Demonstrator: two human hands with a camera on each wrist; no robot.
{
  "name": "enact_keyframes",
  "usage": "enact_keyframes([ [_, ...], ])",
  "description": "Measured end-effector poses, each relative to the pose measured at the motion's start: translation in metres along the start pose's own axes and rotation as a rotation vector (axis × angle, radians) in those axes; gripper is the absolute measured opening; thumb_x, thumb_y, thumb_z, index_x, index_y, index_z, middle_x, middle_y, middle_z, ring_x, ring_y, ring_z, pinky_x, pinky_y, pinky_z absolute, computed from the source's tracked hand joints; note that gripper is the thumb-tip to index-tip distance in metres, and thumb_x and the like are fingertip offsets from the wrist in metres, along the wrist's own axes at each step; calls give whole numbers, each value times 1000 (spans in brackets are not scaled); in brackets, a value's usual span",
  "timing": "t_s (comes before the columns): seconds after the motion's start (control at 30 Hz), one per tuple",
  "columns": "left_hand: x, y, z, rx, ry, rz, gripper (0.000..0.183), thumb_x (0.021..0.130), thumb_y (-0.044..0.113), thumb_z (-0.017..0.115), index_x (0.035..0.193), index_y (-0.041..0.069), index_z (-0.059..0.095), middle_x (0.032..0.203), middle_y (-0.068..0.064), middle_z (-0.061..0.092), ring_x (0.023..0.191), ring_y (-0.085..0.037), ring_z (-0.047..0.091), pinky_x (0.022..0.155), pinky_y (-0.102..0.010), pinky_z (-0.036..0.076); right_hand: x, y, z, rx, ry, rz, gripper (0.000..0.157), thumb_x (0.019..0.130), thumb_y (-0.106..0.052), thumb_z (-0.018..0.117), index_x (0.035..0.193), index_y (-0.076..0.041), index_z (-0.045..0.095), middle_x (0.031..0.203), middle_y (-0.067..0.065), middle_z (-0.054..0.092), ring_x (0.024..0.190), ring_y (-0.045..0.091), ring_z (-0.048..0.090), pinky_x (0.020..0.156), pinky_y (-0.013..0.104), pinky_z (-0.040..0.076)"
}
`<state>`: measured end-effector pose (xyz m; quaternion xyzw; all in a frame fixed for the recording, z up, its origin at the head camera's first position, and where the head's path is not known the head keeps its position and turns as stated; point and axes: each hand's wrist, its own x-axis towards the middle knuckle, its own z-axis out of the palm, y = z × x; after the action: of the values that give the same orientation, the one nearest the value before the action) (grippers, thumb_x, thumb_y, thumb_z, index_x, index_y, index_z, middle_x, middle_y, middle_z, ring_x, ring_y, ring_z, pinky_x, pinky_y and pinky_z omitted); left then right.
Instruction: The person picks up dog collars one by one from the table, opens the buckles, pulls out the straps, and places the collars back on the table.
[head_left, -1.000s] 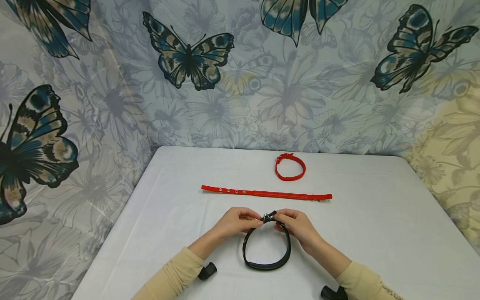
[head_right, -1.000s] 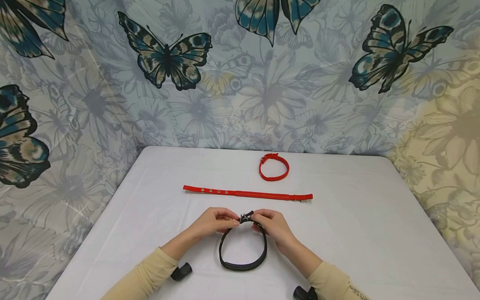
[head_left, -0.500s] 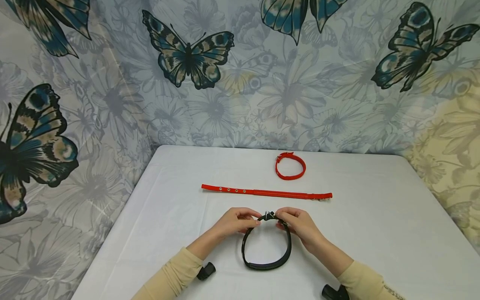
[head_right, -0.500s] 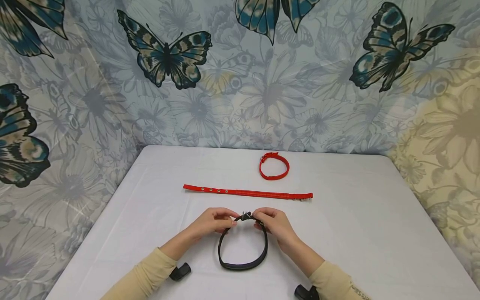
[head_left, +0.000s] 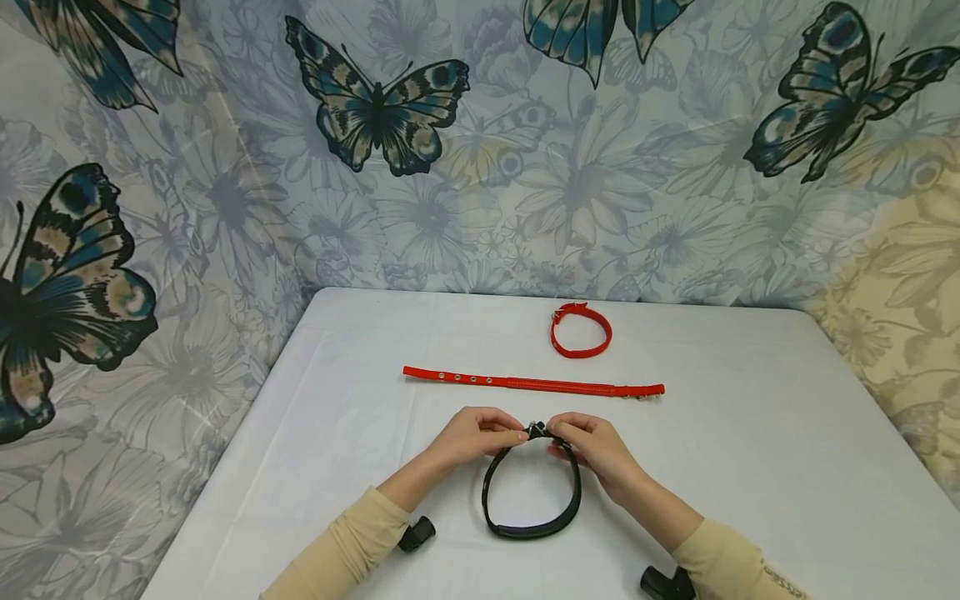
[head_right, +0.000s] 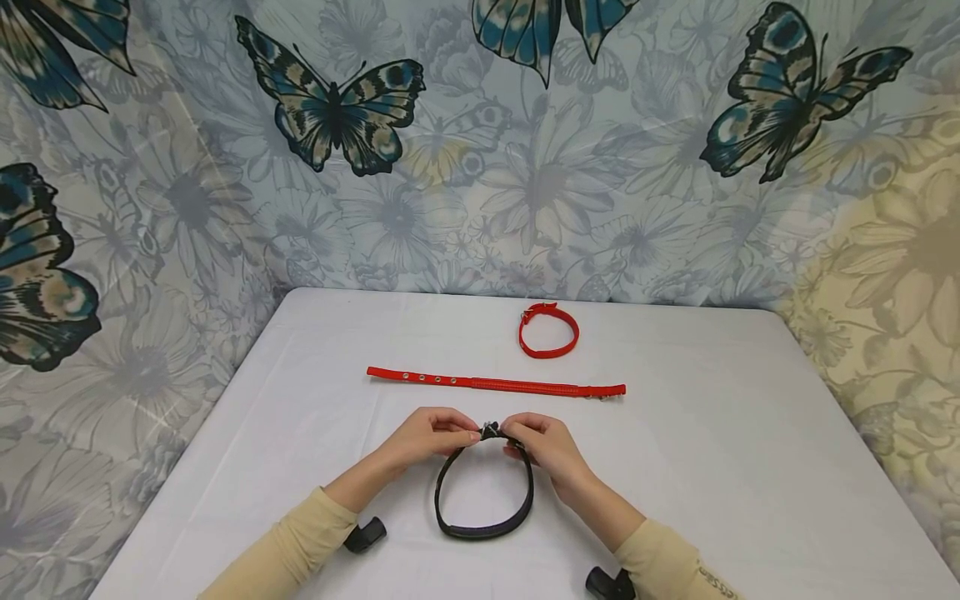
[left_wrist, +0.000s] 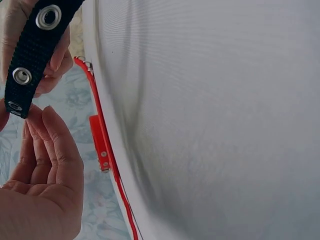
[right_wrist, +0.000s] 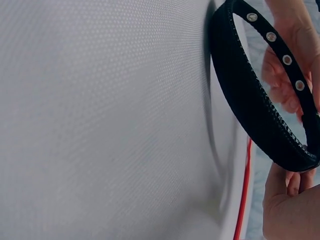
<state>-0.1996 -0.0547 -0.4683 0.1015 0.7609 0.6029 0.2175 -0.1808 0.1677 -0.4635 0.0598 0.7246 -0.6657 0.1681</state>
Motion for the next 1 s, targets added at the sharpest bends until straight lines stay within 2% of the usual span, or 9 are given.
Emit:
enact_keyframes([
  [0.23,-2,0,-1,-2,-19,1,23,85,29,75,103,15,75,83,0,69,74,-10,60,66,-26,49,-1,0,-1,-9,8,7,34,94,-22,65,111,7,65,96,6,66,87,18,65,82,32,56],
  [0.4,-3,-2,-3,-13,-28,4,25,86,26,73,107,14,75,75,2,65,64,-9,52,64,-24,45,-1,1,-2,-20,30,13,33,94,-22,65,112,6,66,98,7,66,88,19,65,82,33,56],
  [0.67,-2,-6,-5,-33,3,5,26,85,29,75,106,14,76,78,-5,67,63,-8,51,63,-25,46,0,1,-6,0,36,31,30,94,-23,65,109,3,66,98,9,64,87,19,64,82,33,56],
  [1.0,-5,-4,-6,-20,22,-10,26,84,28,76,107,17,76,64,5,56,60,-8,47,56,-22,37,-1,1,-8,14,37,31,30,95,-20,61,111,6,64,97,14,63,81,18,66,82,33,56],
])
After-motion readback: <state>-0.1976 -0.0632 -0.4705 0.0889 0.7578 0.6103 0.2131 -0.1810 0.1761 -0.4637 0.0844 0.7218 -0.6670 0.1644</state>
